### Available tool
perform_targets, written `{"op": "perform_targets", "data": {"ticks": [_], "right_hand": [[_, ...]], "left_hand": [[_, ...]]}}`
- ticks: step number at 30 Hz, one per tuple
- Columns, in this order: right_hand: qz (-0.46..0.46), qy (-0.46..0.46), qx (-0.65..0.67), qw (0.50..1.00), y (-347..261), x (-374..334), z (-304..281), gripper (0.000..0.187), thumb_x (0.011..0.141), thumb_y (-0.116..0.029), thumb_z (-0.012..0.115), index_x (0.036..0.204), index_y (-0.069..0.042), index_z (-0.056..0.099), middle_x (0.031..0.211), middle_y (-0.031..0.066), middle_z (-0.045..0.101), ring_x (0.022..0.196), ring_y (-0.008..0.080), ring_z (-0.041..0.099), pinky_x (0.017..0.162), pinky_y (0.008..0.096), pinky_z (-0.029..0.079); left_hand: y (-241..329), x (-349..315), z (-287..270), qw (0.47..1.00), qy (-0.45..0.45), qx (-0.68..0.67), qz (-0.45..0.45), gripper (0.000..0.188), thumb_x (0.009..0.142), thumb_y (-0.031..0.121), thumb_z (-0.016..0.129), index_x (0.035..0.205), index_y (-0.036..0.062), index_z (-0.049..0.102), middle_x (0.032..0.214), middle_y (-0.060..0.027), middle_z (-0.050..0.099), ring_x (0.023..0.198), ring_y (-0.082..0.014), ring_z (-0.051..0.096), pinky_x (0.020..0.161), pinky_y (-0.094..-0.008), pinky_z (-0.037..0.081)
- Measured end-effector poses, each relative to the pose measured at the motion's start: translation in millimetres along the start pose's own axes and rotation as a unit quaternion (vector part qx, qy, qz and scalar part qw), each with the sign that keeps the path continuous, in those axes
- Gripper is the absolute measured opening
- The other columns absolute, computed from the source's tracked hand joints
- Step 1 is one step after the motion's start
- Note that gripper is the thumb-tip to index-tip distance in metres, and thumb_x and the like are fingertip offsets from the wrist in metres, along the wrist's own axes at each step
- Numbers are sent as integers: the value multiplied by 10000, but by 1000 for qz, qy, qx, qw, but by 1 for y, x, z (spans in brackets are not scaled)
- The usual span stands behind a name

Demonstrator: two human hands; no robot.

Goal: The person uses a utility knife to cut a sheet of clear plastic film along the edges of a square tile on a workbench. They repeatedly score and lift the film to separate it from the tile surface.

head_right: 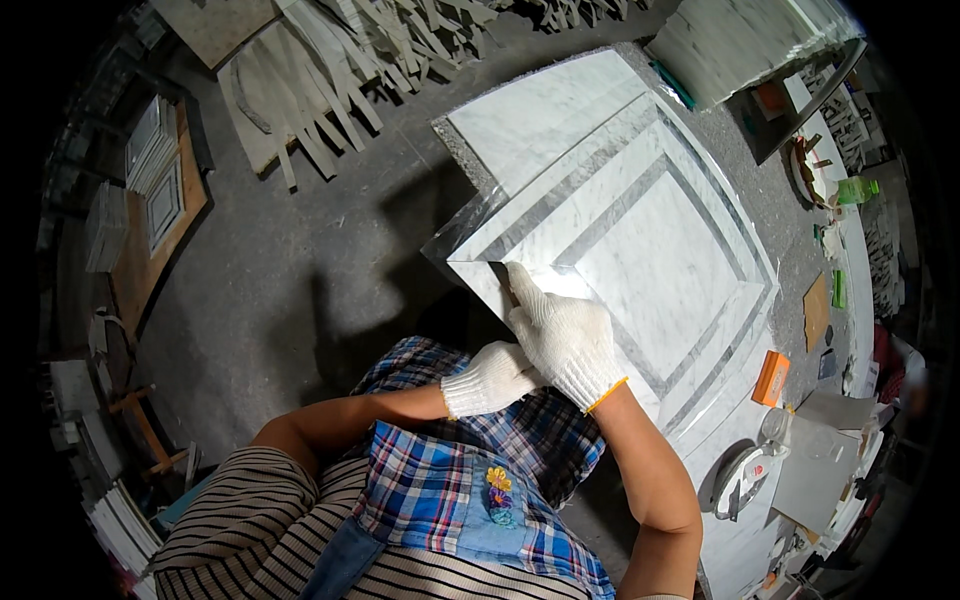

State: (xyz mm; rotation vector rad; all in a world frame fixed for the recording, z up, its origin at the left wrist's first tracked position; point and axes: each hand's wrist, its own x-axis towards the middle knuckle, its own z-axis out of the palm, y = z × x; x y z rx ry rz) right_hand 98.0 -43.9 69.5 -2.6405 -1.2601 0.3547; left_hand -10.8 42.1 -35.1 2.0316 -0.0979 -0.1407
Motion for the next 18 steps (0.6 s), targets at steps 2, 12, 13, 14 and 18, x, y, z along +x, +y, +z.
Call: {"op": "perform_targets", "data": {"ticks": [2,12,13,14,18], "right_hand": [[5,-11,2,1000,-1,1,-1,488,891,-254,613,1372,-209,544,759,111,702,664,318,689,605,446,562],[40,-68,24,997,-3,6,-8,474,917,-288,580,1386,-242,540,907,139,725,800,339,706,700,458,572],[34,-64,24,997,-2,6,-8,474,918,-288,580,1388,-243,539,898,138,725,794,341,706,699,458,571],[32,-62,26,997,-2,6,-9,475,920,-289,580,1390,-244,538,889,137,726,788,343,706,699,458,569],[28,-72,34,996,0,7,-11,480,924,-284,580,1399,-240,533,857,147,724,750,355,702,691,459,565]], "left_hand": [[0,-1,1,1000,3,-1,10,296,929,344,640,937,62,727,829,-145,726,758,-339,702,702,-458,558],[-2,1,2,999,-2,-35,-3,295,943,336,629,969,61,732,825,-134,726,772,-317,706,713,-434,553],[-1,0,2,999,-2,-43,-11,299,945,339,628,972,60,733,815,-131,725,765,-314,707,709,-432,552],[1,0,1,999,-1,-50,-19,302,947,341,628,974,59,734,806,-128,724,758,-311,707,705,-429,551],[2,0,1,997,-10,-71,-36,337,984,402,557,948,137,762,807,-123,715,752,-324,696,680,-438,542]]}}
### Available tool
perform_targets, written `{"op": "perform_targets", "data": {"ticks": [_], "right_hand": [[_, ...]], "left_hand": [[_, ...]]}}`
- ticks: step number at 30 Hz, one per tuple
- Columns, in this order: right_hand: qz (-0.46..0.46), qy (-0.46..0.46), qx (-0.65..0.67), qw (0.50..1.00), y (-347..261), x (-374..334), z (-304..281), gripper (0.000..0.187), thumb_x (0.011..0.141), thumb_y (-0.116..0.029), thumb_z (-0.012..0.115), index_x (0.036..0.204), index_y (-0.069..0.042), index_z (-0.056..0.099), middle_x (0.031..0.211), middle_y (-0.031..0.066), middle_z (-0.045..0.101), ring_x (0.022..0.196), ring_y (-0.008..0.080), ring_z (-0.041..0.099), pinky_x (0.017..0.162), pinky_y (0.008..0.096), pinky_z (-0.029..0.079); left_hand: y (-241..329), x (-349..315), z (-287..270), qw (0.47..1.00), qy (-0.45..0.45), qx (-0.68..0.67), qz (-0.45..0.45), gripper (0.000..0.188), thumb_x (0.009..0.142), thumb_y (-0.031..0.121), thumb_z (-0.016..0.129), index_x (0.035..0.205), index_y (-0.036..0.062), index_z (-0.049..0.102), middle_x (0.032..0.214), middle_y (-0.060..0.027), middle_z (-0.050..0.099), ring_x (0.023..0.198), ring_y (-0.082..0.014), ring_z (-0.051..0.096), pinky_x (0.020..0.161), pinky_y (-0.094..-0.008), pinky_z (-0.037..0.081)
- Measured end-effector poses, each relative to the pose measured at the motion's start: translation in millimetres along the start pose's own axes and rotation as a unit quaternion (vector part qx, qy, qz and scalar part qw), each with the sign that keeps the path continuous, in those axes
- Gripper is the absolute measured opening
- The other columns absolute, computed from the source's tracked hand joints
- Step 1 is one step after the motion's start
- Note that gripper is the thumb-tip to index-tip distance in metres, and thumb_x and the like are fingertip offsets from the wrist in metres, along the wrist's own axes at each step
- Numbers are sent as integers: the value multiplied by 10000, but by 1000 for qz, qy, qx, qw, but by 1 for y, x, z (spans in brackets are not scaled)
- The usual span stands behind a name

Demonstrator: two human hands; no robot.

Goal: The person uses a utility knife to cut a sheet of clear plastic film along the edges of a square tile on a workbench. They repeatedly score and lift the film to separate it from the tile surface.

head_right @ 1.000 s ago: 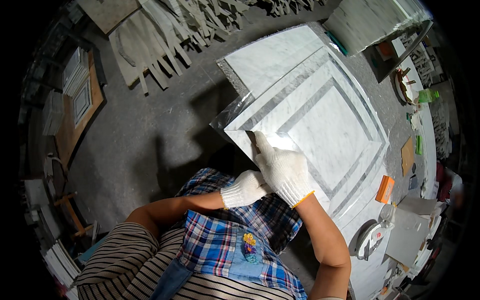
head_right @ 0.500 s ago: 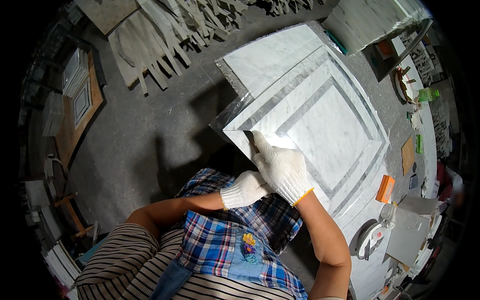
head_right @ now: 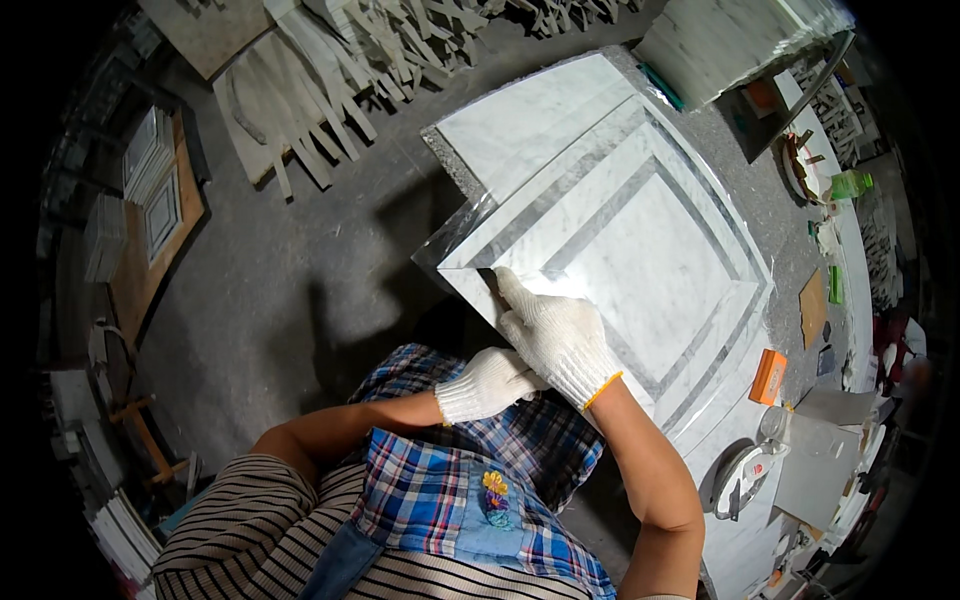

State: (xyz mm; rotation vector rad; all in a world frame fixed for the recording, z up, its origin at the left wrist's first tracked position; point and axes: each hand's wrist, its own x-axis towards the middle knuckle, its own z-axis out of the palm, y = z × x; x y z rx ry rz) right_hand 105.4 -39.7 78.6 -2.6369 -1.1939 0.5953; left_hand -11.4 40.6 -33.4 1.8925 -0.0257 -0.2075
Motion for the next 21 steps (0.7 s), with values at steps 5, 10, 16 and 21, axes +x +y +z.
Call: {"op": "perform_targets", "data": {"ticks": [5,10,16,21], "right_hand": [[-11,17,19,1000,2,2,2,487,913,-284,586,1398,-251,559,824,168,708,701,364,692,664,457,561],[-28,9,-13,999,4,4,-1,474,915,-272,592,1382,-198,559,781,134,706,658,342,684,617,448,549],[-16,52,33,998,2,-5,2,492,909,-281,614,1389,-195,551,751,145,693,661,343,684,616,445,544],[31,128,160,978,12,-17,7,483,894,-298,653,1358,-186,579,788,159,696,724,345,694,650,430,548]], "left_hand": [[-7,1,3,993,-11,85,76,257,995,342,544,1021,185,746,801,-103,692,725,-312,682,647,-429,539],[-12,0,6,996,-25,58,59,250,1000,333,536,1034,195,741,828,-105,697,739,-319,684,647,-434,540],[-13,1,9,999,25,20,39,353,990,428,549,962,142,754,815,-141,710,770,-339,694,674,-465,536],[-11,2,8,1000,-15,14,-8,424,985,463,557,925,91,752,771,-166,699,752,-364,690,676,-474,530]]}}
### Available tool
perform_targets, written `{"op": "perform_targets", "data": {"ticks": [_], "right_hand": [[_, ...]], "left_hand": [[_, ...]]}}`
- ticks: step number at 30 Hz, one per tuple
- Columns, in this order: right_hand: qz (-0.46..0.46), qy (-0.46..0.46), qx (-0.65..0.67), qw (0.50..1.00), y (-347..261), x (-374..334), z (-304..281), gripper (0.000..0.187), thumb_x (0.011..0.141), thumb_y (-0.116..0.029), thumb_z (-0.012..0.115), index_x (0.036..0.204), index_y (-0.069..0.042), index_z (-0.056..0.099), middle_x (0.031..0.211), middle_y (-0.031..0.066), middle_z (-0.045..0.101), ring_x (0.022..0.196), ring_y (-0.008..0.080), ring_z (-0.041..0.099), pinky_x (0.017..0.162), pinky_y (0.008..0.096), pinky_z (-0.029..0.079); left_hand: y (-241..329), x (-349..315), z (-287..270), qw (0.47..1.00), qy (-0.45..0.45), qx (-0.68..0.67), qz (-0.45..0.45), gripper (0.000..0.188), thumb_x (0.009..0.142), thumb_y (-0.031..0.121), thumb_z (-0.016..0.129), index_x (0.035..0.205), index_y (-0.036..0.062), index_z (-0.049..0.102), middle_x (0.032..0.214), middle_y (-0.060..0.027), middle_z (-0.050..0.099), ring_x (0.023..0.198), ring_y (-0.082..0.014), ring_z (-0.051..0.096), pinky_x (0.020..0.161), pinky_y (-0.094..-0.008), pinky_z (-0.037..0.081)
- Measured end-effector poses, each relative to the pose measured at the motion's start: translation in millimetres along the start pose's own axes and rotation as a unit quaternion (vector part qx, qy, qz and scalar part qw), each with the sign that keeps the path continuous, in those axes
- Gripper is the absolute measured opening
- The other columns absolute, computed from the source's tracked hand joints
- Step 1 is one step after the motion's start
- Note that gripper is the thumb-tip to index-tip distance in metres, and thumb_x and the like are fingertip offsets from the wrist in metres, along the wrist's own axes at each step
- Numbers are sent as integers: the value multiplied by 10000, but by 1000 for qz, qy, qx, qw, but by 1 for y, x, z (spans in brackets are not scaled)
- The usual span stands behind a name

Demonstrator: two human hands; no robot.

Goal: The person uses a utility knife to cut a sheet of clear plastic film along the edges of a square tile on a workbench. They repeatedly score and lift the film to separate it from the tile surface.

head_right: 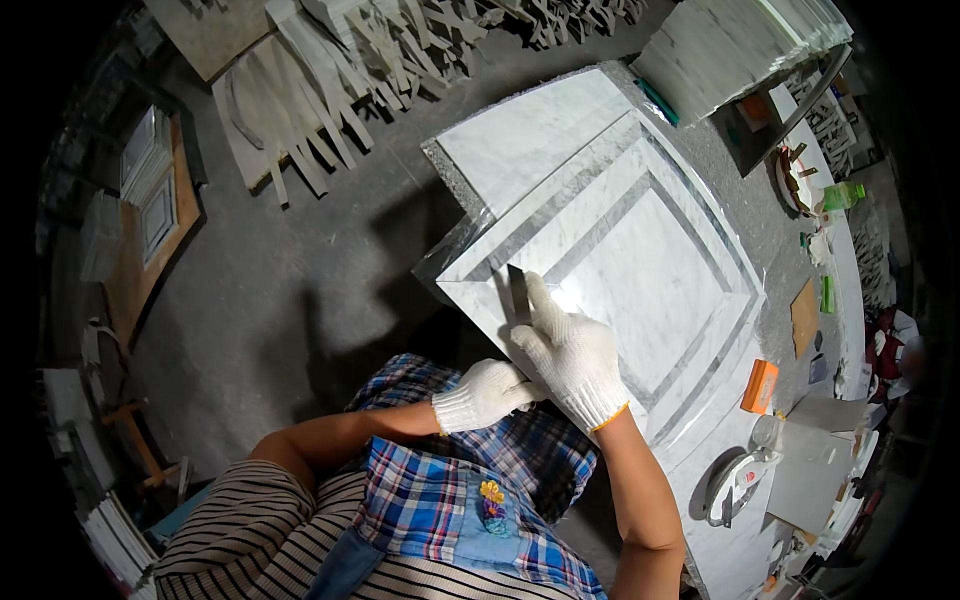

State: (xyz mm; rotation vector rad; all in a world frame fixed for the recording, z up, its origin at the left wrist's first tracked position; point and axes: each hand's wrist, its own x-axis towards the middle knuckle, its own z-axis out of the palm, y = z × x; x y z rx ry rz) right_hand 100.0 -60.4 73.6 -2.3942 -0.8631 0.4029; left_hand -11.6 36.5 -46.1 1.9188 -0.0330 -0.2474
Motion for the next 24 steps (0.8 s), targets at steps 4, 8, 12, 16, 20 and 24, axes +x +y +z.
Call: {"op": "perform_targets", "data": {"ticks": [4,8,12,16,20,24], "right_hand": [[-21,-4,-5,1000,1,-1,-4,366,900,-279,657,1240,-143,656,841,170,701,781,346,698,695,419,551],[-5,-5,-45,999,-8,0,2,214,909,-222,654,1064,-79,687,904,186,702,830,360,695,739,427,550],[-45,50,-74,995,-10,2,16,175,921,-251,636,1053,-139,662,725,145,662,677,359,660,615,457,520],[-65,73,-99,990,-7,1,20,188,931,-259,631,1088,-159,653,657,122,644,614,337,651,568,448,512],[-50,62,-109,991,-7,0,19,237,915,-248,647,1138,-169,667,736,137,673,673,350,666,605,442,527],[-89,72,-141,983,-8,1,19,348,918,-281,643,1260,-218,631,643,106,639,591,301,652,542,426,511]], "left_hand": [[5,1,-6,1000,-17,1,-12,448,977,463,576,886,57,738,754,-171,695,737,-370,687,671,-468,529],[10,-3,-9,1000,22,-14,-13,442,956,453,625,843,37,722,734,-166,691,718,-367,681,671,-458,529],[12,-5,-9,999,45,-12,2,435,947,446,645,837,31,717,757,-169,697,736,-372,678,682,-454,531],[13,-6,-11,999,38,-16,-9,420,945,435,645,846,33,714,781,-174,700,764,-376,678,697,-458,530],[14,-6,-12,999,25,-21,-18,400,949,414,638,856,32,708,778,-176,694,771,-378,676,706,-461,528],[13,-6,-12,999,29,-22,-3,391,955,402,630,855,31,704,771,-177,690,765,-379,675,696,-464,528]]}}
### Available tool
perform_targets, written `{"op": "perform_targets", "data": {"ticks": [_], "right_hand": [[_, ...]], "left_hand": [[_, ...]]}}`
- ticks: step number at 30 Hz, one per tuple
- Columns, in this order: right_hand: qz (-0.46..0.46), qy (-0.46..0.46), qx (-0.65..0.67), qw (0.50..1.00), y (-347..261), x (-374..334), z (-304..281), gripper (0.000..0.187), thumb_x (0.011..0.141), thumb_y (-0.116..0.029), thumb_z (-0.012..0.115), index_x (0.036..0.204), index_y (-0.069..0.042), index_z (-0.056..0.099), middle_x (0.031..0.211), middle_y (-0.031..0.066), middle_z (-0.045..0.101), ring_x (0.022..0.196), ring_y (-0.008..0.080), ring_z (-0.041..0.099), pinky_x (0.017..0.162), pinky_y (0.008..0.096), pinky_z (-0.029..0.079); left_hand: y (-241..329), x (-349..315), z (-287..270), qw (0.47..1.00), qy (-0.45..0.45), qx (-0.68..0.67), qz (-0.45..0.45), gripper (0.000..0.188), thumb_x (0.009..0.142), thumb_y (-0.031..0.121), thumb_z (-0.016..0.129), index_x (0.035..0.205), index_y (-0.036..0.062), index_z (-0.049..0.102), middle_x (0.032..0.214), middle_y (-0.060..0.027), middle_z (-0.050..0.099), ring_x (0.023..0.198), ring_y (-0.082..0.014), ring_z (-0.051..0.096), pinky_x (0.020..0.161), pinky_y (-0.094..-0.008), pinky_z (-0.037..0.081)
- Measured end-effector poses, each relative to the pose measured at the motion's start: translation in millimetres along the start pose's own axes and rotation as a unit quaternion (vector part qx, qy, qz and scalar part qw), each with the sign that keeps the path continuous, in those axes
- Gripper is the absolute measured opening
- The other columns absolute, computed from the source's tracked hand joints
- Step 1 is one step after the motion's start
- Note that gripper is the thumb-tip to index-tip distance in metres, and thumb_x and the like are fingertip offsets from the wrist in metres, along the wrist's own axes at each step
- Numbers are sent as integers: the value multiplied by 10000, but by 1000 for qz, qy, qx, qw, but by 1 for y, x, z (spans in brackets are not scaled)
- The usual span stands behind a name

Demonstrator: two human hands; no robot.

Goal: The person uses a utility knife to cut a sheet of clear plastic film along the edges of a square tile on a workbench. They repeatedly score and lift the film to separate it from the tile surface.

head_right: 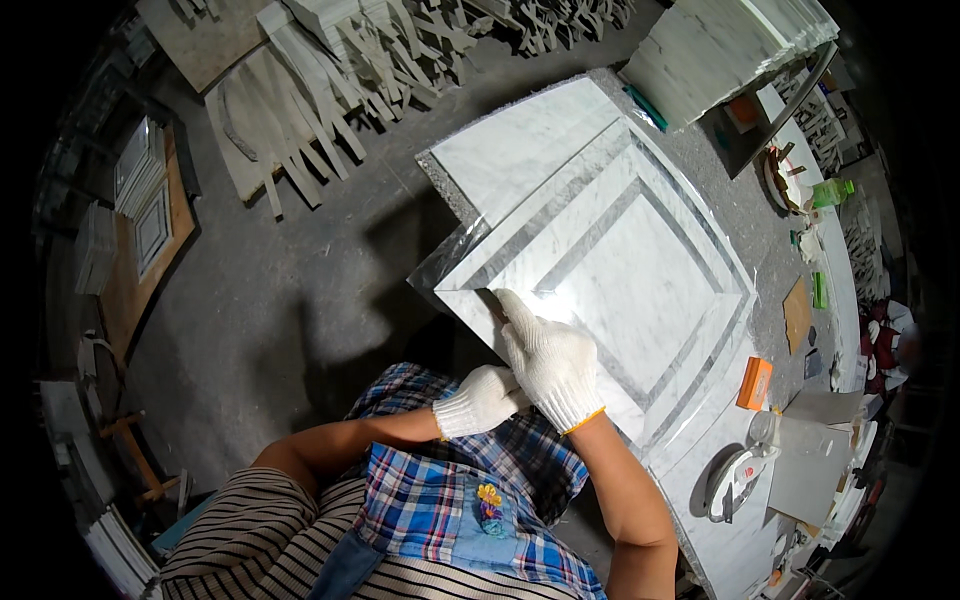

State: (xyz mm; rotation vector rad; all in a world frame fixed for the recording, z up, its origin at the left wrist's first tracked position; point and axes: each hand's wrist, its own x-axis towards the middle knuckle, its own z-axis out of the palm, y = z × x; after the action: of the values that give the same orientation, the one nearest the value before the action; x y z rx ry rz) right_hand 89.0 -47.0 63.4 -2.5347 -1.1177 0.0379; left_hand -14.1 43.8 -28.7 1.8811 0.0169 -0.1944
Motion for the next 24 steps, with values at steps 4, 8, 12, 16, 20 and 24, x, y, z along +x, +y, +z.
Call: {"op": "perform_targets", "data": {"ticks": [4,8,12,16,20,24], "right_hand": [[20,-41,-18,999,-2,1,-4,404,919,-312,646,1315,-244,606,654,98,643,598,298,656,533,420,509],[43,-64,-6,997,-1,-1,-6,425,928,-349,645,1341,-265,592,696,97,661,622,310,665,555,419,518],[25,-33,35,999,1,-4,-2,422,935,-369,641,1341,-266,591,732,102,679,651,316,675,577,420,525],[38,-42,23,998,2,-5,-1,407,934,-372,641,1325,-262,605,750,103,690,658,317,682,575,419,527],[26,-27,11,999,0,-3,-2,386,935,-357,636,1307,-258,614,718,100,681,624,316,674,547,416,522],[16,-24,-13,999,-4,0,-1,379,934,-330,628,1305,-255,607,670,100,661,591,312,666,521,418,516]], "left_hand": [[-3,0,2,1000,2,-3,-1,388,954,401,633,860,32,708,773,-176,693,755,-378,676,692,-462,531],[-7,3,6,999,17,37,17,339,912,337,675,826,11,712,775,-169,714,751,-346,704,690,-443,551],[-8,2,6,999,10,34,18,375,950,394,635,882,34,716,768,-162,697,747,-367,678,689,-460,532],[-5,1,4,999,11,39,33,381,957,388,626,869,29,713,764,-161,697,751,-363,679,686,-455,530],[-4,1,4,999,0,44,0,382,958,381,629,849,23,707,762,-165,694,752,-366,676,684,-451,529],[-7,0,6,1000,17,0,2,340,912,341,677,835,11,699,774,-179,703,754,-371,693,682,-460,543]]}}
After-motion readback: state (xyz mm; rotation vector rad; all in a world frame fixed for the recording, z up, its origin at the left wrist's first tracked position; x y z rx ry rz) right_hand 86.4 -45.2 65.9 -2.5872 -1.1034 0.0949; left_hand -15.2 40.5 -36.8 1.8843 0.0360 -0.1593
